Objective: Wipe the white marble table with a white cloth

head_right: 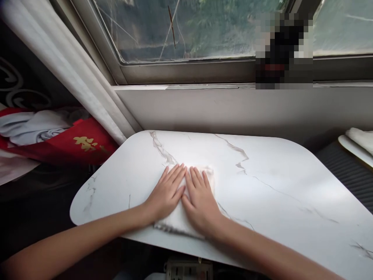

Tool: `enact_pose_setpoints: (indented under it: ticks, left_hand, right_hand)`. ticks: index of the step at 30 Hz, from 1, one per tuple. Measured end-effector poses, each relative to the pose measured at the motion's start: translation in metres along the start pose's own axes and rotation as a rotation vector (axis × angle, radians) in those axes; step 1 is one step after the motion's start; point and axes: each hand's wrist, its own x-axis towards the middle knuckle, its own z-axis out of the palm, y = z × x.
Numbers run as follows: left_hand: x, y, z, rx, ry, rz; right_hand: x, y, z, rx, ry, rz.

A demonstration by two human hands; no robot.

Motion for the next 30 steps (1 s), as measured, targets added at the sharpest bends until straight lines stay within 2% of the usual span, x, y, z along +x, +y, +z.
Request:
enact_pose_setpoints:
  ticks: [5,8,12,15,19,23,26,30]
  left_hand:
    - [0.082,-0.056,0.008,0.047,0.053,-0.11]
    - [0.129,-0.087,0.01,0.053,0.055,-0.145]
    - [0.173,-0.112,0.011,0.052,0.063,-0.135]
    - [0.188,-0.12,0.011,0.058,0.081,-0.132]
    - [0.186,-0.119,0.012,0.069,0.083,-0.132]
    - [0.162,-0.107,0.011,0.085,0.08,-0.128]
    - [0.124,-0.09,0.01,0.087,0.081,-0.088]
    - [0.047,-0.059,0.002,0.059,0.079,-0.024]
  right_hand:
    - [0.1,0.034,-0.001,-0.153,0.064,0.001]
    - [0.15,0.055,0.0,-0.205,0.086,0.02]
    - [0.193,0.073,0.0,-0.267,0.128,0.089]
    - [0.206,0.078,0.001,-0.296,0.149,0.113]
    - [0.204,0.076,0.001,-0.314,0.166,0.107]
    - [0.18,0.063,0.002,-0.314,0.138,0.106]
    - [0.144,0.042,0.006,-0.301,0.126,0.097]
    - [0.076,-0.001,0.014,-0.219,0.104,0.058]
